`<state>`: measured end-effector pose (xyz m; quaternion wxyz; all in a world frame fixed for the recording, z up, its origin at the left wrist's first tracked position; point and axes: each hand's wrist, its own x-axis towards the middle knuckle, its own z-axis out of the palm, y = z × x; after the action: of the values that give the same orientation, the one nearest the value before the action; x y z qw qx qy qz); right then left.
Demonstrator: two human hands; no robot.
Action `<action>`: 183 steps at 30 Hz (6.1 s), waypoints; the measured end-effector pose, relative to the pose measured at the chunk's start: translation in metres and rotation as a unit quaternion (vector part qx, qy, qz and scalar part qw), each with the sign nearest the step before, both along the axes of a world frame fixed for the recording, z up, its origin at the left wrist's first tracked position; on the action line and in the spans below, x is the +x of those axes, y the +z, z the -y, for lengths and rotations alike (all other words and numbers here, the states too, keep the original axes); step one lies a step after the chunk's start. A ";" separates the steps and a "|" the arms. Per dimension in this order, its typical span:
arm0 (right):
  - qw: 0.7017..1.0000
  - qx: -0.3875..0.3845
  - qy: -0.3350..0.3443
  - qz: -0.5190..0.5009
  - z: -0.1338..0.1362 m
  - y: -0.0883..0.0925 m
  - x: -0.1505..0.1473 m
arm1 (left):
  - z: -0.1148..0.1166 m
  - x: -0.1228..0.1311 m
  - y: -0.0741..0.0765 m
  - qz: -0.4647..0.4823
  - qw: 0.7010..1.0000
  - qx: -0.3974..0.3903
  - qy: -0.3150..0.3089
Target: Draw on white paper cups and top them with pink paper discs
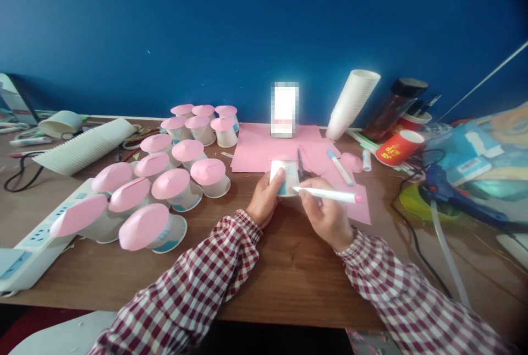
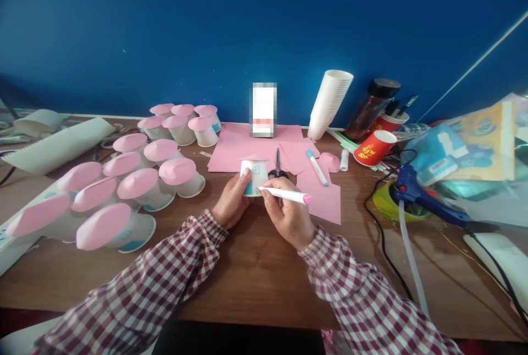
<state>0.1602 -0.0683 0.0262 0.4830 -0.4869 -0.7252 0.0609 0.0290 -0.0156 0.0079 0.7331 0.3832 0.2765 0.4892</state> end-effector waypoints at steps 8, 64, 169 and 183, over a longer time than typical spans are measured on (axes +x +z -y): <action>0.997 0.032 0.048 0.056 -0.002 0.003 0.002 | -0.001 -0.002 -0.004 -0.045 0.998 0.038 0.018; 0.999 0.033 -0.029 -0.004 0.004 0.001 0.000 | -0.001 0.000 -0.008 -0.026 0.999 0.039 0.013; 0.951 0.021 -0.216 -0.222 -0.029 0.021 0.077 | 0.001 -0.012 0.013 0.109 0.987 -0.115 0.035; 0.945 -0.078 -0.304 -0.090 -0.032 0.017 0.111 | 0.013 -0.018 0.003 -0.026 0.917 0.039 -0.397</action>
<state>0.2709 -0.0359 0.0436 0.5025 -0.7130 -0.4889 0.0108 0.0114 -0.0290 0.0105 0.8441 0.5023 0.1017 0.1580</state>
